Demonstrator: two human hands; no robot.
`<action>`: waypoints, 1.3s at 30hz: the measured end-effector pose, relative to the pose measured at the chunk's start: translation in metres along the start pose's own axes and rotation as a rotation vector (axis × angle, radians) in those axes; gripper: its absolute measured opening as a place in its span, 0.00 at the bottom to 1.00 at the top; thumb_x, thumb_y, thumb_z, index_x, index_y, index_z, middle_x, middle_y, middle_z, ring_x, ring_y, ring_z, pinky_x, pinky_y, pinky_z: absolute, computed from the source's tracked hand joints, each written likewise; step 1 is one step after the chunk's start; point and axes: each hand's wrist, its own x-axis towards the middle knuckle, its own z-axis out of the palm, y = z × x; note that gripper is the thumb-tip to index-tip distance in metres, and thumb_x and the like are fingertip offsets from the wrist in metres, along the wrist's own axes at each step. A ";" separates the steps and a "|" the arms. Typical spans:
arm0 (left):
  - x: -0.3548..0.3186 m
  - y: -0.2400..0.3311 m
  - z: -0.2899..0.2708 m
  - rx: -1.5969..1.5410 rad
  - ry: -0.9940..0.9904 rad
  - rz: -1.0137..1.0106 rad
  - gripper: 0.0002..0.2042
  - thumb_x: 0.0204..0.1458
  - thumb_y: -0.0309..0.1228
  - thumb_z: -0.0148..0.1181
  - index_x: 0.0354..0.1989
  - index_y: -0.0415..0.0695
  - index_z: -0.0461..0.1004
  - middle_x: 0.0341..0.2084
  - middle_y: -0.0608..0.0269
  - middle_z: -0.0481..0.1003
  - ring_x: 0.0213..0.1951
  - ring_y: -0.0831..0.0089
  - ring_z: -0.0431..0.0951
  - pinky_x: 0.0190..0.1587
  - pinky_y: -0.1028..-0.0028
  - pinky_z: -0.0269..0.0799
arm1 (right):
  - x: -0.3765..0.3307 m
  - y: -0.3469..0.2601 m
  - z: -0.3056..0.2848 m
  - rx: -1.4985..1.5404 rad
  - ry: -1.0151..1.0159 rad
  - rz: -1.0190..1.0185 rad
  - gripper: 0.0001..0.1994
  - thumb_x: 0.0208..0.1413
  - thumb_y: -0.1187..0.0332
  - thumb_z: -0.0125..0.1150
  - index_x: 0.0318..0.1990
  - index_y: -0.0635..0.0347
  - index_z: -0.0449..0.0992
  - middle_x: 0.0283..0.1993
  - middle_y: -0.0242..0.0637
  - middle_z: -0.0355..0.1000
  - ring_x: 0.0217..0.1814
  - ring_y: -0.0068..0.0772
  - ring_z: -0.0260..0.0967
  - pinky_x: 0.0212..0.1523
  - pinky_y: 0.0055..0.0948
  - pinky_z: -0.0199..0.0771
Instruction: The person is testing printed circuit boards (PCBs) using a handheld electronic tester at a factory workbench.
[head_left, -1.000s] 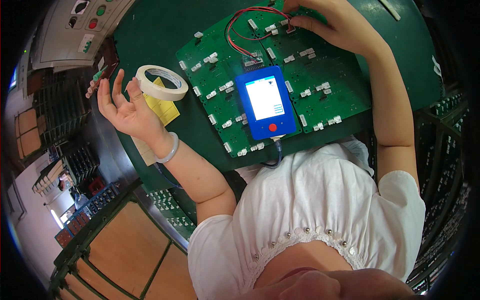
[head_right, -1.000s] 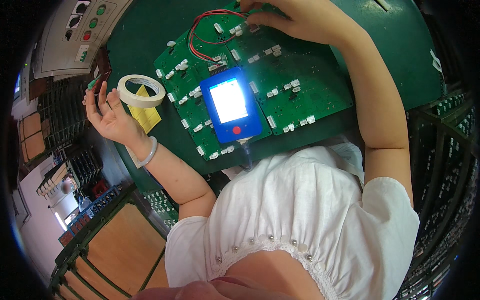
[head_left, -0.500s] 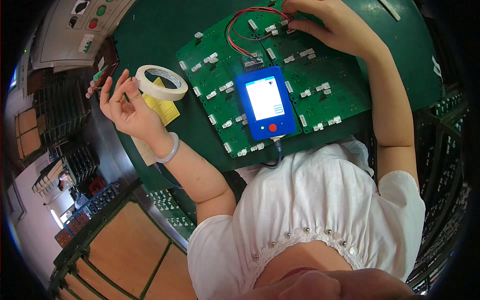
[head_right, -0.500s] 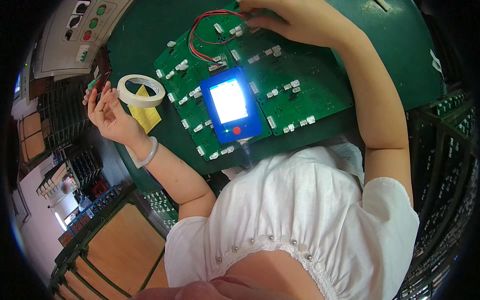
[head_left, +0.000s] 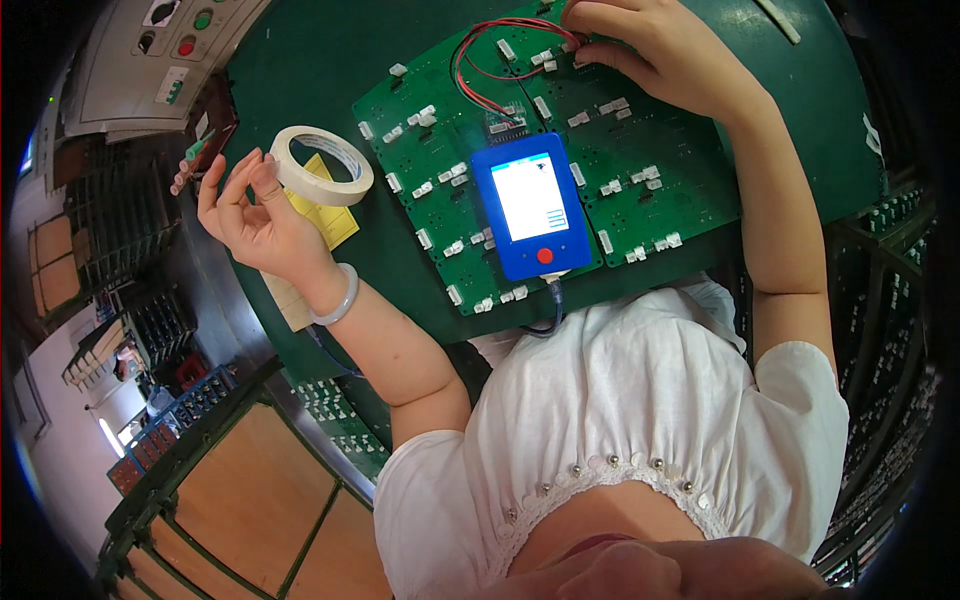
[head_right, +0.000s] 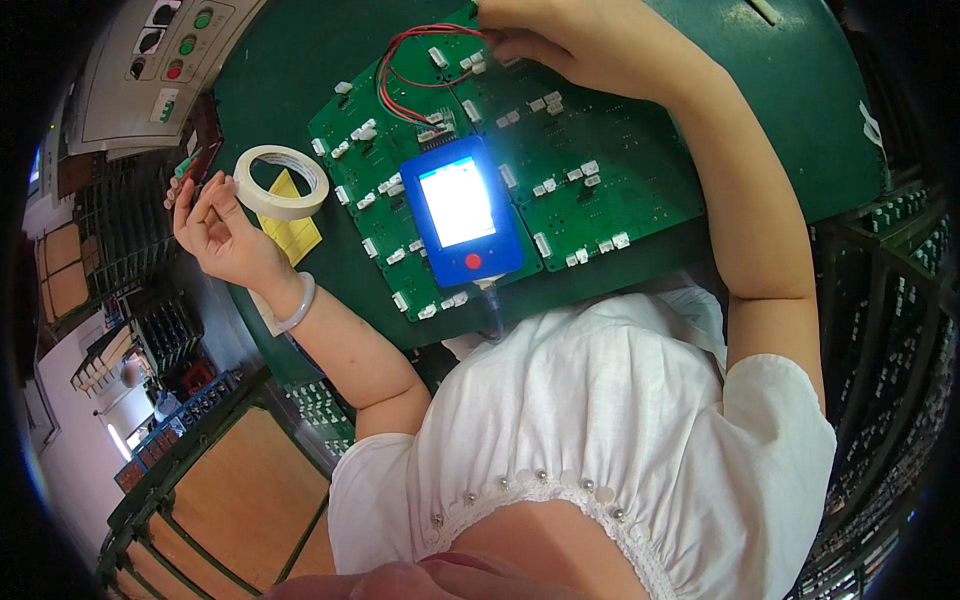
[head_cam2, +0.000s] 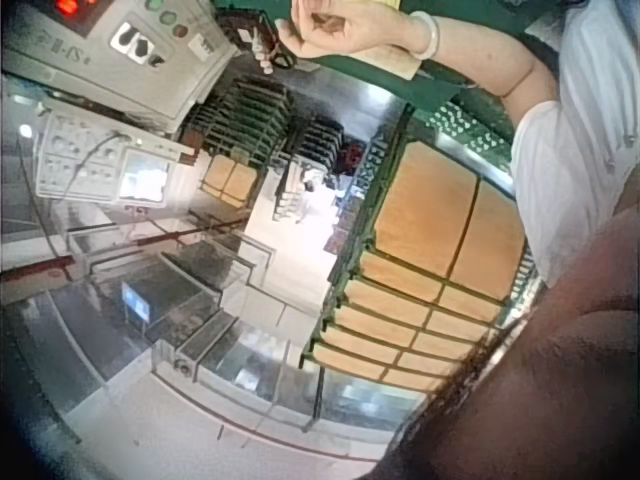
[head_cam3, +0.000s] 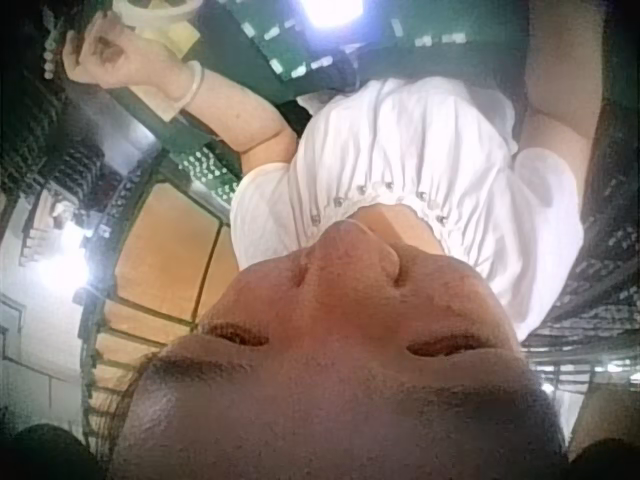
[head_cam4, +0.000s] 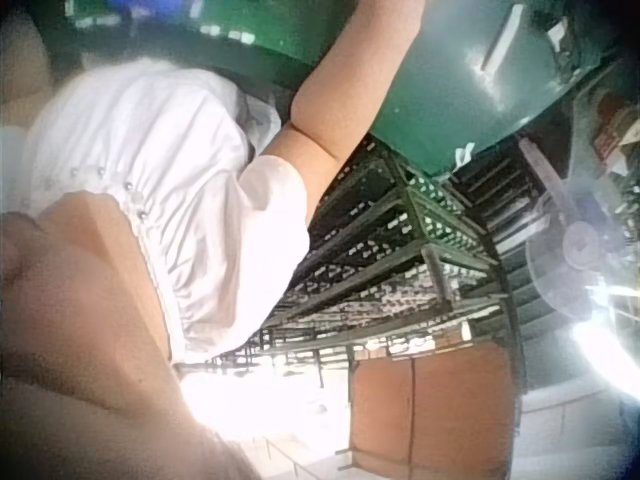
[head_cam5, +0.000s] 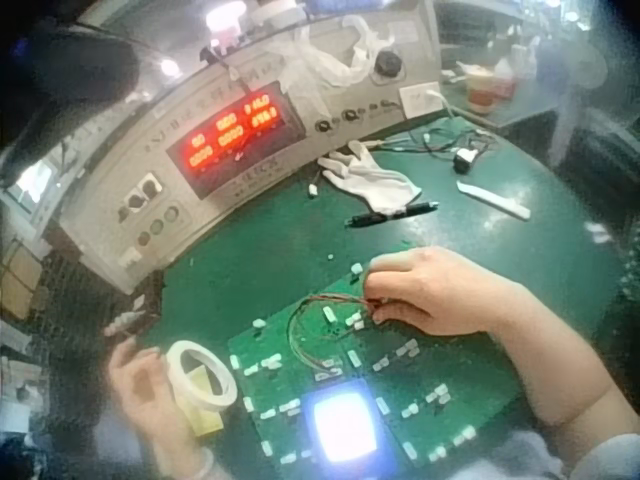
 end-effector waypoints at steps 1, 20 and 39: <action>0.000 0.001 0.001 -0.002 0.001 -0.007 0.03 0.51 0.26 0.62 0.32 0.41 0.76 0.45 0.57 0.66 0.50 0.69 0.68 0.47 0.72 0.68 | 0.000 0.000 0.000 0.000 0.000 0.001 0.07 0.50 0.70 0.59 0.33 0.63 0.69 0.31 0.43 0.67 0.33 0.48 0.68 0.34 0.37 0.68; 0.001 0.001 0.002 -0.037 -0.028 0.075 0.06 0.53 0.25 0.59 0.31 0.36 0.69 0.50 0.56 0.59 0.48 0.64 0.70 0.48 0.67 0.76 | 0.004 0.025 0.011 0.384 0.120 -0.453 0.06 0.45 0.76 0.63 0.30 0.64 0.70 0.46 0.44 0.65 0.43 0.43 0.66 0.41 0.32 0.67; 0.001 -0.002 0.007 -0.062 0.004 0.075 0.07 0.52 0.26 0.59 0.35 0.34 0.70 0.46 0.56 0.61 0.43 0.66 0.74 0.49 0.67 0.76 | -0.009 -0.014 -0.022 0.375 -0.256 0.000 0.05 0.42 0.77 0.64 0.27 0.66 0.73 0.43 0.43 0.65 0.45 0.41 0.64 0.46 0.33 0.65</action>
